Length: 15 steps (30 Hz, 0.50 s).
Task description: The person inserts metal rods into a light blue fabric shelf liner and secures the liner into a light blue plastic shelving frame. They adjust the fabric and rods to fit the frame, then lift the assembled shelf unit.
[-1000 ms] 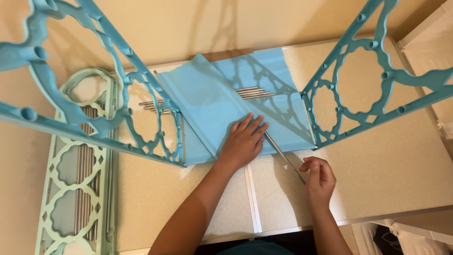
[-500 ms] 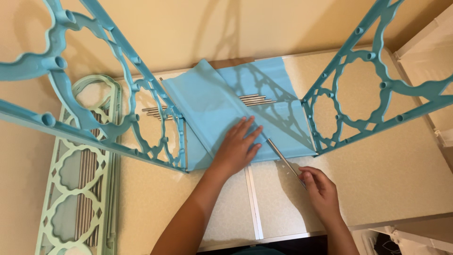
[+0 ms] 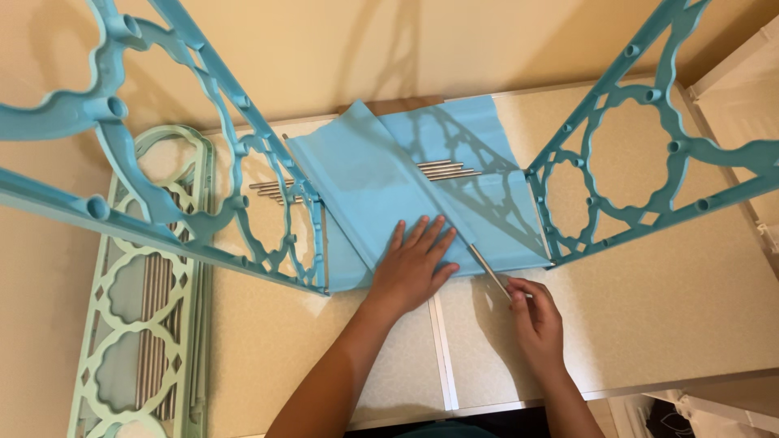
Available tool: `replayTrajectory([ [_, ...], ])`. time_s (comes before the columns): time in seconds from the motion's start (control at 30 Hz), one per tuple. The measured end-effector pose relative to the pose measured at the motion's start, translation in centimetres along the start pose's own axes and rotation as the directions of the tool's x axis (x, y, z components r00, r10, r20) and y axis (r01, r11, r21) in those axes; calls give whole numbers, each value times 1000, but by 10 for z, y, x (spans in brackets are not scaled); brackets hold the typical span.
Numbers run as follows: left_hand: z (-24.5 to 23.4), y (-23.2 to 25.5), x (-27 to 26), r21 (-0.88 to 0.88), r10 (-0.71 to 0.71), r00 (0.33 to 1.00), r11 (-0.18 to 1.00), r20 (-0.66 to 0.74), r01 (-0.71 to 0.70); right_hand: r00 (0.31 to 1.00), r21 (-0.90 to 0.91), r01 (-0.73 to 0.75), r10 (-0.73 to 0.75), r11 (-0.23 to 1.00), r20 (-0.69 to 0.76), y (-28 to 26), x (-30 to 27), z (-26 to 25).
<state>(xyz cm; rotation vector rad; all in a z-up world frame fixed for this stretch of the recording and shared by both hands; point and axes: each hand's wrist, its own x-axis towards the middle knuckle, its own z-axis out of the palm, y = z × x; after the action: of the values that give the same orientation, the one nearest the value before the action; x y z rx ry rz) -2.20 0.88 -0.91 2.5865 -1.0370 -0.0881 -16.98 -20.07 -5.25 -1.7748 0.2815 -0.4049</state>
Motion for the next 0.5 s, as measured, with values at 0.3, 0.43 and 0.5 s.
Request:
replayTrajectory([
  [0.3,3,12,-4,-2,53,998,999,21,-53,990,32,-75,78,997,-113,-14,26,31],
  [0.43,-2,10,-6,-61,50,998,997,31,-48,980,-34,-132,125,991,-157,-19,29,35],
  [0.5,-4,9,-5,-105,41,998,994,38,-36,983,-67,-129,119,989,-139,-19,29,32],
])
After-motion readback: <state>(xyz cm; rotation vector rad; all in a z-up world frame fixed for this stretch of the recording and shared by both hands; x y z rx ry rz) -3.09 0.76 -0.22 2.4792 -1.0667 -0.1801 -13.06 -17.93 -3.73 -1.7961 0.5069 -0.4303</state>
